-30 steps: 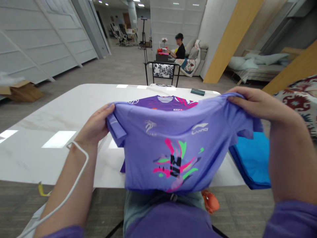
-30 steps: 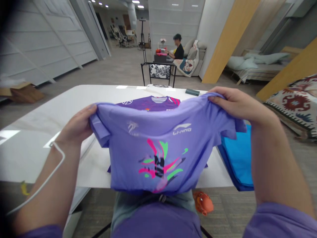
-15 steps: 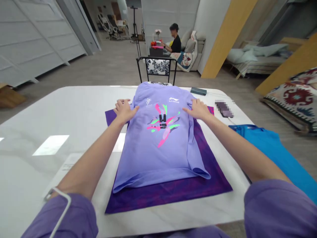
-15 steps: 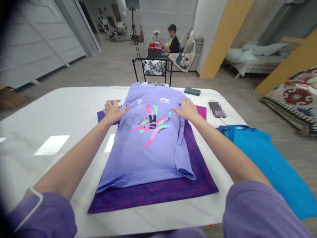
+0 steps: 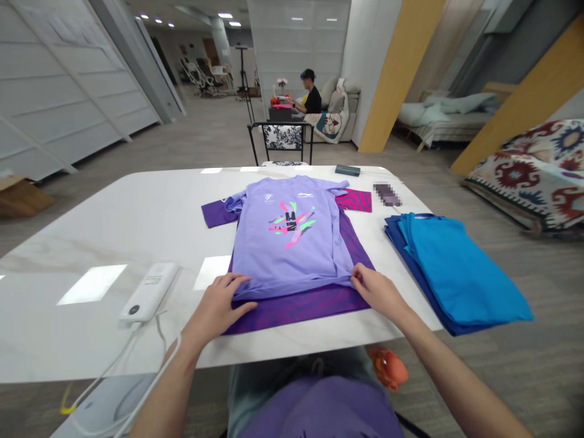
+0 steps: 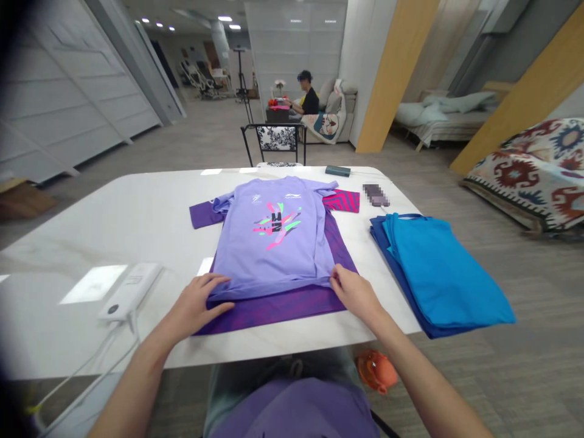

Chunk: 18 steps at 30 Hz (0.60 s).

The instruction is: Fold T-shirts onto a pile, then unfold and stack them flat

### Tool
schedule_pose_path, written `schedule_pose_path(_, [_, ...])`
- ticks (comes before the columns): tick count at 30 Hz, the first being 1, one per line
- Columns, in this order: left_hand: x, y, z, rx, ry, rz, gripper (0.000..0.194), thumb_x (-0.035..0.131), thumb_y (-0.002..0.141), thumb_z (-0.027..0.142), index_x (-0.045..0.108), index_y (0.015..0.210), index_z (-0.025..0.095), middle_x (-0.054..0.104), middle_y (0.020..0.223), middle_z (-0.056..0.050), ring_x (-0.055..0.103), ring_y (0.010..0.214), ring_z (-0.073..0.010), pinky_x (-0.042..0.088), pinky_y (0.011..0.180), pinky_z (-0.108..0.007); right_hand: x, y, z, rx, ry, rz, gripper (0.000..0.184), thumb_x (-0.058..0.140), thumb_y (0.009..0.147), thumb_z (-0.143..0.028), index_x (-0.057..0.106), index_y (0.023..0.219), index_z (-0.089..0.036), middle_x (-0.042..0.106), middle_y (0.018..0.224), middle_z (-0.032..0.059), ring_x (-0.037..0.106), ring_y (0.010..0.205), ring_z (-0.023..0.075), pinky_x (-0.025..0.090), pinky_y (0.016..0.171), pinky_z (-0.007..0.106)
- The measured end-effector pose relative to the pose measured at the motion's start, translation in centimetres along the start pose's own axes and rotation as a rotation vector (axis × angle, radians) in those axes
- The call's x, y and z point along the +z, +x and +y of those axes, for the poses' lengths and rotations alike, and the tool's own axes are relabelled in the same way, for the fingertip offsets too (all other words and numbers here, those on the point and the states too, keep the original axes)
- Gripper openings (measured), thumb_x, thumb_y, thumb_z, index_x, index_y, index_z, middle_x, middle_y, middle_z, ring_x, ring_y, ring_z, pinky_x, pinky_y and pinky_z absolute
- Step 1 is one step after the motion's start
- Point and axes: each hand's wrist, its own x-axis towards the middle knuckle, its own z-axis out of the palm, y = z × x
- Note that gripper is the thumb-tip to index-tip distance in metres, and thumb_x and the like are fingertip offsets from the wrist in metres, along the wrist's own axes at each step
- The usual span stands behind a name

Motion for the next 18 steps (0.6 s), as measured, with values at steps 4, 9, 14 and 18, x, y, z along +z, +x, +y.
schedule_pose_path(4, [0.5,-3.1,-0.8,-0.037,0.059,0.037,0.031,0.059,0.113,0.052,0.079,0.125,0.031,0.080,0.133,-0.010,0.073,0.124,-0.0334,0.056,0.108,-0.050,-1.3,-2.0,3.0,0.146,0.377,0.164,0.025,0.058,0.110,-0.052,0.058,0.108,-0.028,0.078,0.087,0.0021,0.071,0.071,0.0227,0.050,0.068,0.033])
schedule_pose_path(9, [1.5,-2.2,1.7,-0.020,0.160,0.155,0.050,0.069,0.109,0.055,0.070,0.154,0.035,0.075,0.151,-0.012,0.068,0.140,-0.0384,0.044,0.120,-0.059,-2.1,-4.2,4.5,0.176,0.452,0.183,0.033,0.064,0.106,-0.060,0.061,0.106,-0.027,0.081,0.092,0.0034,0.070,0.068,0.0219,0.051,0.067,0.033])
schedule_pose_path(14, [2.0,-0.2,3.4,-0.015,0.117,0.109,0.026,0.063,0.111,0.046,0.082,0.123,0.033,0.083,0.135,-0.009,0.072,0.132,-0.0347,0.037,0.126,-0.060,-2.3,-4.9,5.9,0.237,0.076,0.307,0.024,0.064,0.102,-0.050,0.069,0.097,-0.027,0.080,0.090,0.0038,0.068,0.071,0.0222,0.044,0.068,0.032])
schedule_pose_path(18, [0.4,-1.5,2.2,-0.050,-0.014,0.273,0.025,0.063,0.110,0.048,0.081,0.118,0.033,0.084,0.128,-0.006,0.076,0.127,-0.0314,0.043,0.126,-0.057,-2.4,-5.7,7.1,0.215,0.117,0.318,0.024,0.064,0.101,-0.049,0.071,0.097,-0.027,0.078,0.089,0.0026,0.068,0.074,0.0225,0.048,0.072,0.033])
